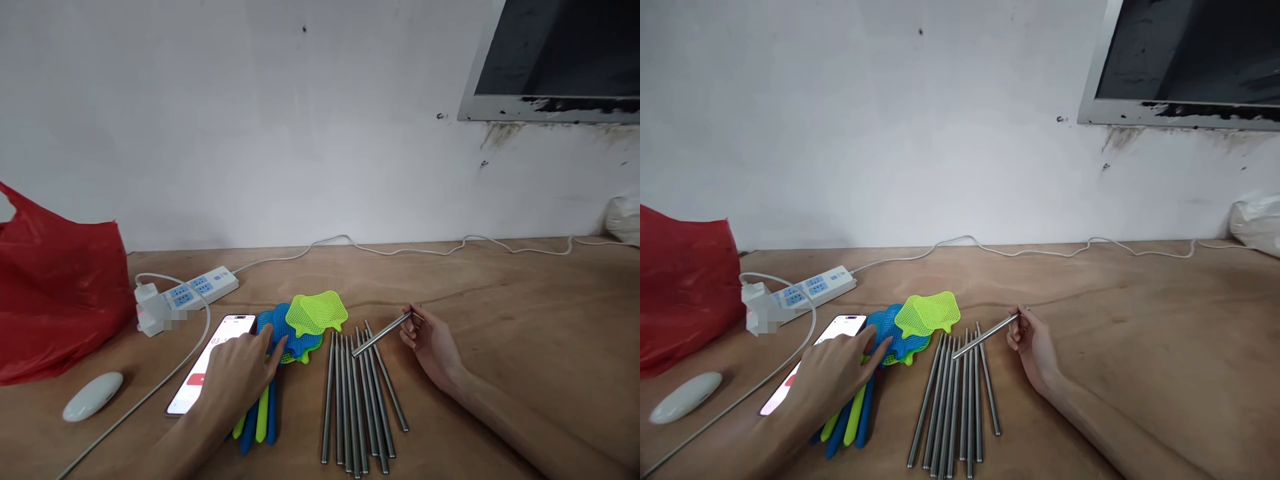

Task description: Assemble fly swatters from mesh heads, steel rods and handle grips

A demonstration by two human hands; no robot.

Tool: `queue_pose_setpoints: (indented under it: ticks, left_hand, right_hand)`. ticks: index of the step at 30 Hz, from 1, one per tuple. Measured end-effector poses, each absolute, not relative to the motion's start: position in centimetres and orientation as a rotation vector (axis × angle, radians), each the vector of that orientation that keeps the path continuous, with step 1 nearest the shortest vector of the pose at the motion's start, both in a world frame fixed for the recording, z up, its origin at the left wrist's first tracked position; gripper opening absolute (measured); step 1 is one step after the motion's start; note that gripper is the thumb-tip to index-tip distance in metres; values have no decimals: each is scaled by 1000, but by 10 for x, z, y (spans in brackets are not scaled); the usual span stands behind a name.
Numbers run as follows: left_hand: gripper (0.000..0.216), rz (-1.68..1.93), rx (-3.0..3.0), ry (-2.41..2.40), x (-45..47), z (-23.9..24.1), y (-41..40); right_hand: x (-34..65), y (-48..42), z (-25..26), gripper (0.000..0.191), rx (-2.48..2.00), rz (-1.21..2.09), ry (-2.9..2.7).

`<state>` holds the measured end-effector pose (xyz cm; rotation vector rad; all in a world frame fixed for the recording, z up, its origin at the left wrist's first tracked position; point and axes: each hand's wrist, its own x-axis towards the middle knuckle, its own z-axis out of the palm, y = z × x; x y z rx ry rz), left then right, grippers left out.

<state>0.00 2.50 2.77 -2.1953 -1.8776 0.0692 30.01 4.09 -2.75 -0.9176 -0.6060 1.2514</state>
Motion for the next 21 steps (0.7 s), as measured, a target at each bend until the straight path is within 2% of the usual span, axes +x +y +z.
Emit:
queue_pose_setpoints:
  ticks: [7, 12, 14, 21]
  left_hand:
    - [36, 57, -2255, -1836, 0, 23, 24]
    - [36, -127, -2266, -1823, -4, 20, 25]
    - [37, -357, -2338, -1800, -5, 18, 25]
    - [43, -1514, -2624, -1645, -4, 10, 18]
  right_hand:
    - [297, 40, -25, 22, -905, 1274, -567]
    - [296, 40, -25, 22, -904, 1282, -550]
    - [296, 41, -26, 22, -906, 1287, -542]
    - [295, 41, -25, 22, -901, 1308, -514]
